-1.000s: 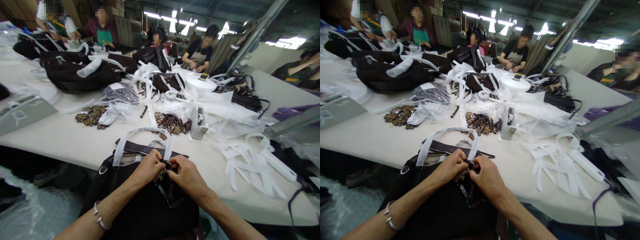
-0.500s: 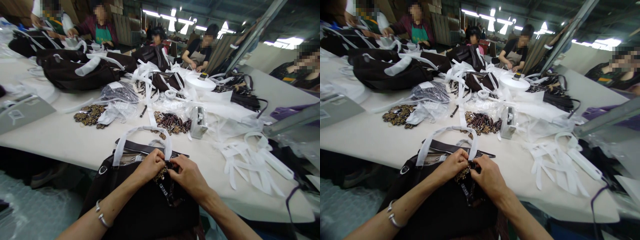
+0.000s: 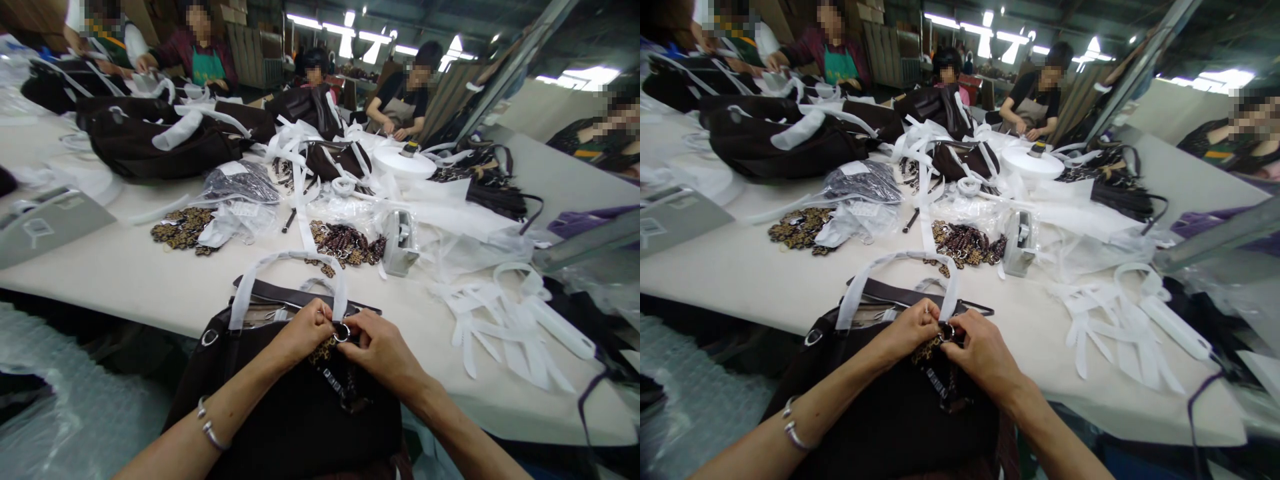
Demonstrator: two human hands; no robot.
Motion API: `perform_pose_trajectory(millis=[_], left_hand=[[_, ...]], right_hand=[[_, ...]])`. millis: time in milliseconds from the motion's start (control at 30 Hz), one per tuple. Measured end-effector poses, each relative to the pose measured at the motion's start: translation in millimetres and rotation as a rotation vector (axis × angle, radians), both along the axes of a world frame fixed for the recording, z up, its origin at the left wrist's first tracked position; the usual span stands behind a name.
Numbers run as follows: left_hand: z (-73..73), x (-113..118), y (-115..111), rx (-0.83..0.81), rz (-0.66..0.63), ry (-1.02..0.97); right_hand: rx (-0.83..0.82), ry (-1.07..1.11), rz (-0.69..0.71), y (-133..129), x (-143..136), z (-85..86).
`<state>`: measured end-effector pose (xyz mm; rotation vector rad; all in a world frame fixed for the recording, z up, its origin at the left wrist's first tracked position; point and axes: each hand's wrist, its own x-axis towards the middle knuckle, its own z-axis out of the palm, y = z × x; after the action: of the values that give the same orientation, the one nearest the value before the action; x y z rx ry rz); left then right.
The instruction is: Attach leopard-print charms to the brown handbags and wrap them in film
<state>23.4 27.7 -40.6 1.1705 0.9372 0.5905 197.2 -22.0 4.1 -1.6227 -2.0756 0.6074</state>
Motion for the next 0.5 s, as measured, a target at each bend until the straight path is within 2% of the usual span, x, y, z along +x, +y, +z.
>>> perform_pose_trajectory(millis=[267, 500], left_hand=[[-1.2, 1.5, -4.5, 0.093, 0.031, 0.058], [2.8, 2.5, -7.4, 0.09, 0.02, 0.07]], right_hand=[[0.152, 0.045, 0.01, -2.0, -0.3, -12.7], [0.205, 0.009, 0.07, -3.3, 4.5, -19.9]])
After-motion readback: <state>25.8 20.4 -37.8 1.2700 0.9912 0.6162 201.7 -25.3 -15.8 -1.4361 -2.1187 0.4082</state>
